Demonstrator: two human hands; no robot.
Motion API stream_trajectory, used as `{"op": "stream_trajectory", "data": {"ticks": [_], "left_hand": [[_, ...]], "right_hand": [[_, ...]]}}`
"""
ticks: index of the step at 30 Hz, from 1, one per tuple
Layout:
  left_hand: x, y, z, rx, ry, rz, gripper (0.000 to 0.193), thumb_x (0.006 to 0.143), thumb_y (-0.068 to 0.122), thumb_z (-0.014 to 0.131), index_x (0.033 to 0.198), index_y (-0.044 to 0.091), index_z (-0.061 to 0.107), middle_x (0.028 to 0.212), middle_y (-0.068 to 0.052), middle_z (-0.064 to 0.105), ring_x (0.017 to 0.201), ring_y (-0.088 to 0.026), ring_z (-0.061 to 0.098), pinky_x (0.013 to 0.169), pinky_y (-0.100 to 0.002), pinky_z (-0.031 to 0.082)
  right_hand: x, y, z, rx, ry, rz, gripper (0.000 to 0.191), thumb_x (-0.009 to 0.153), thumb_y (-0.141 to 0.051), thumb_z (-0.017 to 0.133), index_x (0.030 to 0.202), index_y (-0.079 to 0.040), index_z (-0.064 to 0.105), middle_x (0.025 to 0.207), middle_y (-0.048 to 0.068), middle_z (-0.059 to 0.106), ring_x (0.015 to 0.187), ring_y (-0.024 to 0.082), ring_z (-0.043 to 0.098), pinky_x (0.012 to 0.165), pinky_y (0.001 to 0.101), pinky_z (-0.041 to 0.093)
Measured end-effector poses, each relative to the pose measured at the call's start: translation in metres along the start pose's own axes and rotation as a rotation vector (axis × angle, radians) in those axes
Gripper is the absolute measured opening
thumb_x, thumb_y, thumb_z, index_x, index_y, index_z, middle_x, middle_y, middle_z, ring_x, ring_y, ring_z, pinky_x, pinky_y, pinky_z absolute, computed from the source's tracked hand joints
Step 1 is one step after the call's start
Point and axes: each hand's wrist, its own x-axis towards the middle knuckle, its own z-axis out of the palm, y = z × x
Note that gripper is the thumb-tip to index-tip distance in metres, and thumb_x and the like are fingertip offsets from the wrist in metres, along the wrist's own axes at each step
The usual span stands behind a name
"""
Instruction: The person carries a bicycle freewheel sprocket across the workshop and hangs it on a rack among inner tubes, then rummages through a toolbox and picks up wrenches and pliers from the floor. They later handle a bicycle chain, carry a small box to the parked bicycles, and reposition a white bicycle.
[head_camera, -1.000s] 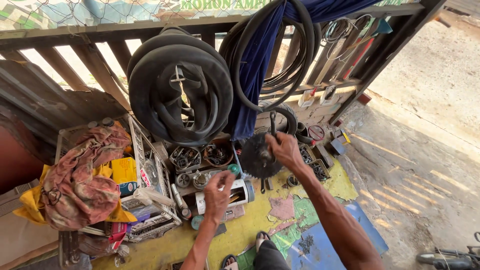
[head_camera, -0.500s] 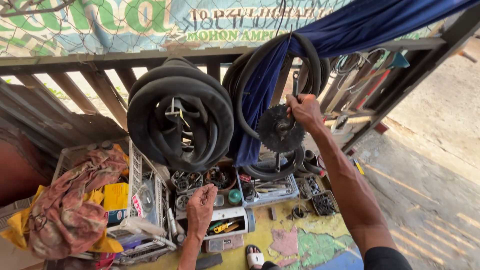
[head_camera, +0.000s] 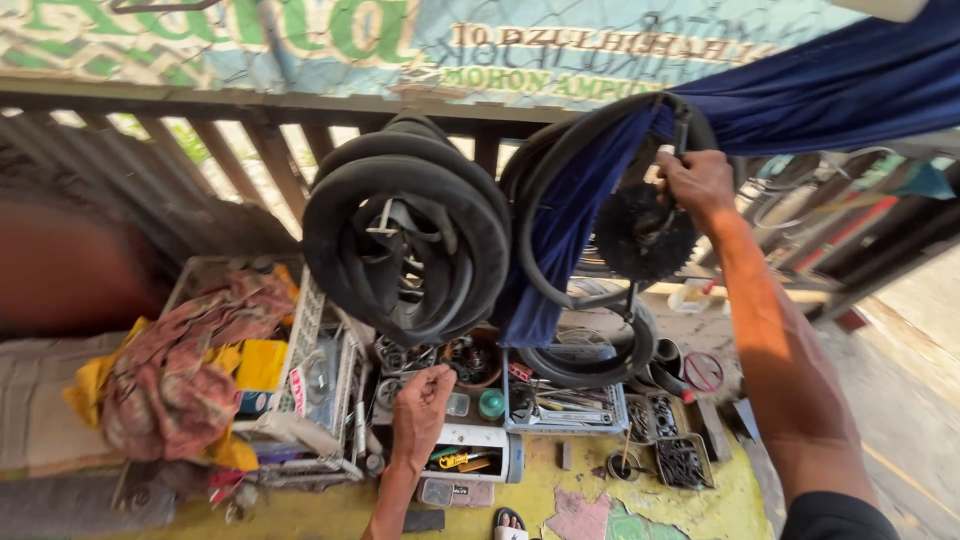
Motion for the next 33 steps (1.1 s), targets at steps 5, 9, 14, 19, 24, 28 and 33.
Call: {"op": "stream_trajectory", "data": {"ticks": [5, 9, 14, 19, 24, 28, 33], "left_hand": [[0.003, 0.000, 0.001, 0.069, 0.025, -0.021, 0.033, 0.094, 0.029, 0.070, 0.111, 0.001, 0.075, 0.095, -0.007, 0.078, 0.080, -0.013, 0.070, 0.072, -0.026, 0.057], [0.006, -0.005, 0.002, 0.033, 0.032, -0.007, 0.034, 0.094, 0.028, 0.071, 0.112, -0.001, 0.075, 0.097, -0.008, 0.078, 0.082, -0.013, 0.069, 0.074, -0.027, 0.057], [0.009, -0.023, -0.002, 0.085, 0.017, -0.070, 0.039, 0.095, 0.033, 0.069, 0.113, -0.001, 0.074, 0.095, -0.008, 0.078, 0.081, -0.015, 0.070, 0.075, -0.027, 0.057], [0.018, -0.054, -0.020, 0.043, 0.059, -0.243, 0.046, 0.093, 0.035, 0.070, 0.122, 0.000, 0.069, 0.107, -0.012, 0.076, 0.086, -0.020, 0.071, 0.074, -0.032, 0.058], [0.038, -0.082, -0.036, 0.170, 0.065, -0.228, 0.060, 0.098, 0.042, 0.058, 0.145, 0.006, 0.052, 0.130, -0.014, 0.066, 0.100, -0.024, 0.069, 0.084, -0.036, 0.059], [0.065, -0.101, -0.036, 0.318, 0.062, 0.004, 0.062, 0.107, 0.043, 0.046, 0.154, 0.003, 0.044, 0.153, -0.021, 0.049, 0.135, -0.035, 0.050, 0.113, -0.042, 0.040], [0.109, -0.122, -0.039, 0.269, -0.097, -0.100, 0.064, 0.104, 0.043, 0.039, 0.157, 0.006, 0.035, 0.165, -0.015, 0.031, 0.152, -0.033, 0.028, 0.123, -0.036, 0.024]], "right_hand": [[-0.016, -0.006, 0.018, 0.051, -0.076, -0.035, 0.033, 0.100, -0.028, 0.068, 0.086, 0.002, 0.074, 0.070, 0.004, 0.069, 0.058, 0.011, 0.065, 0.049, 0.0265, 0.045], [-0.037, -0.005, 0.044, 0.038, -0.166, -0.077, 0.031, 0.101, -0.024, 0.067, 0.086, 0.003, 0.073, 0.071, 0.006, 0.069, 0.060, 0.011, 0.065, 0.053, 0.0259, 0.049], [-0.070, 0.007, 0.095, -0.030, -0.309, 0.005, 0.029, 0.100, -0.028, 0.066, 0.090, -0.002, 0.075, 0.072, 0.007, 0.071, 0.061, 0.011, 0.064, 0.055, 0.0264, 0.052], [-0.112, 0.024, 0.141, -0.020, -0.409, 0.069, 0.032, 0.099, -0.030, 0.066, 0.091, -0.001, 0.075, 0.071, 0.010, 0.071, 0.057, 0.015, 0.061, 0.051, 0.0314, 0.048], [-0.144, 0.024, 0.168, 0.061, -0.514, -0.018, 0.032, 0.098, -0.033, 0.063, 0.092, -0.003, 0.074, 0.070, 0.008, 0.072, 0.055, 0.011, 0.063, 0.049, 0.0267, 0.052], [-0.163, 0.009, 0.186, -0.067, -0.560, -0.067, 0.034, 0.100, -0.035, 0.060, 0.095, -0.004, 0.074, 0.068, 0.009, 0.070, 0.050, 0.015, 0.055, 0.044, 0.0300, 0.043], [-0.179, -0.008, 0.220, -0.149, -0.617, -0.099, 0.036, 0.099, -0.036, 0.060, 0.095, -0.002, 0.074, 0.067, 0.009, 0.070, 0.050, 0.016, 0.061, 0.043, 0.0328, 0.048]]}}
